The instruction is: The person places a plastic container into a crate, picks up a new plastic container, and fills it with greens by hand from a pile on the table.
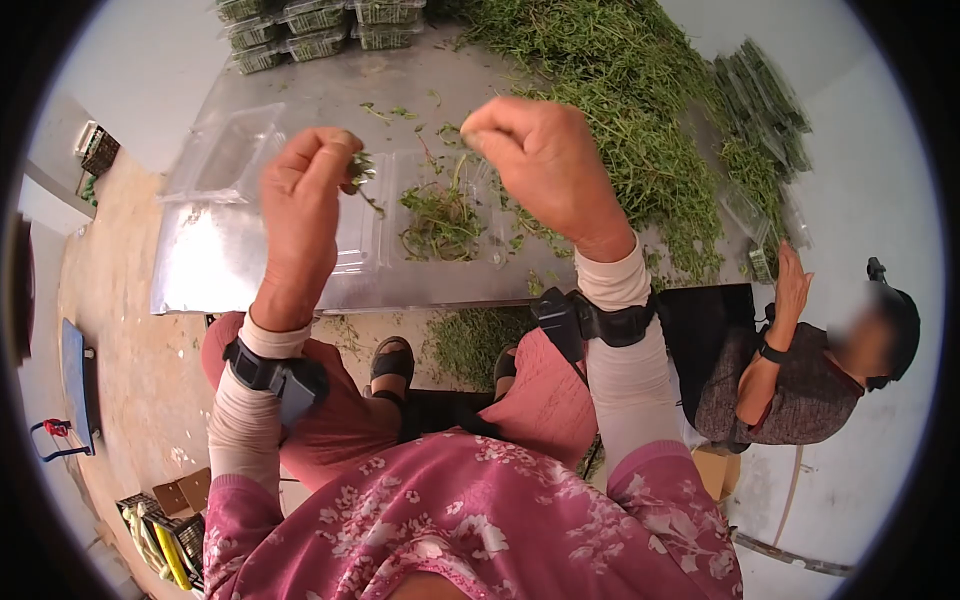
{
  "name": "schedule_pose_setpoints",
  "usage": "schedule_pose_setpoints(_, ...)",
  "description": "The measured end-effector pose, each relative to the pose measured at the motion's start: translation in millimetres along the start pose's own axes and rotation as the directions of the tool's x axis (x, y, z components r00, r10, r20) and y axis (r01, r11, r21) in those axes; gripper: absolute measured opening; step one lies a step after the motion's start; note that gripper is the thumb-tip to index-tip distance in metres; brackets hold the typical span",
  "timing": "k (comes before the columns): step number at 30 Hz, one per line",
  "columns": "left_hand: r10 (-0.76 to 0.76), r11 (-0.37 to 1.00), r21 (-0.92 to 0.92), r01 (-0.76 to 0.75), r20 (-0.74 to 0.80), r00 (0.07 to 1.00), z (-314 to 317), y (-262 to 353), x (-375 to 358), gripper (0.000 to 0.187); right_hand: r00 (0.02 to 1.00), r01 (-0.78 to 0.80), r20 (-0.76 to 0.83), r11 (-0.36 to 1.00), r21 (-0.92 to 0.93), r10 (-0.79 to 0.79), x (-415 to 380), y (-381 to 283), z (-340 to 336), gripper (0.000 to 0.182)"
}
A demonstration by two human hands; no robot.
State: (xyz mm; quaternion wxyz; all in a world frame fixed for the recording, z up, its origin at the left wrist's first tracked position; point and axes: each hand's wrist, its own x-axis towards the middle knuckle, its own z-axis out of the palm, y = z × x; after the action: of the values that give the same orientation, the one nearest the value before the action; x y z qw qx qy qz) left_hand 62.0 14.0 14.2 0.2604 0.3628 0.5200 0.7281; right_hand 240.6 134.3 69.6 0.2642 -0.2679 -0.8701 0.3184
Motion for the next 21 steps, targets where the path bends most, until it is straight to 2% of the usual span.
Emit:
schedule_pose_setpoints(2,-0.009,0.993,0.121,-0.008,0.133,0.991,3,-2,-5,0.017,0.979,0.009,0.202,0.999,-0.048,0.000,3,7,-1,0.012)
schedule_pose_setpoints(3,-0.054,0.970,0.243,0.004,0.200,0.978,4,-7,-6,0.015,0.981,0.066,0.188,0.994,-0.083,-0.049,4,14,3,0.012)
schedule_pose_setpoints(5,0.026,0.897,0.413,-0.155,0.301,0.953,8,-15,-13,0.012,0.976,0.172,0.162,0.972,-0.157,-0.147,6,33,18,0.013)
schedule_pose_setpoints(6,0.060,0.842,0.484,-0.237,0.353,0.934,10,-17,-16,0.012,0.975,0.178,0.161,0.970,-0.168,-0.151,6,39,22,0.015)
schedule_pose_setpoints(8,0.149,0.620,0.637,-0.459,0.478,0.865,11,-16,-20,0.015,0.973,0.194,0.160,0.963,-0.188,-0.165,7,47,29,0.019)
schedule_pose_setpoints(10,0.213,0.348,0.694,-0.630,0.596,0.774,15,-22,-27,0.018,0.966,0.256,0.123,0.881,-0.398,-0.226,2,54,40,0.021)
schedule_pose_setpoints(11,0.167,0.342,0.687,-0.641,0.627,0.761,17,-24,-31,0.021,0.960,0.278,0.108,0.822,-0.498,-0.259,1,55,43,0.023)
schedule_pose_setpoints(14,0.044,0.318,0.677,-0.664,0.689,0.724,20,-28,-40,0.032,0.979,0.191,0.165,0.815,-0.547,-0.118,0,50,46,0.022)
schedule_pose_setpoints(17,-0.027,0.287,0.686,-0.668,0.703,0.711,21,-27,-41,0.040,0.975,0.198,0.196,0.792,-0.577,-0.101,4,57,49,0.020)
schedule_pose_setpoints(21,-0.066,0.297,0.685,-0.665,0.709,0.702,20,-25,-38,0.044,0.956,0.291,0.173,0.852,-0.435,-0.238,5,65,39,0.015)
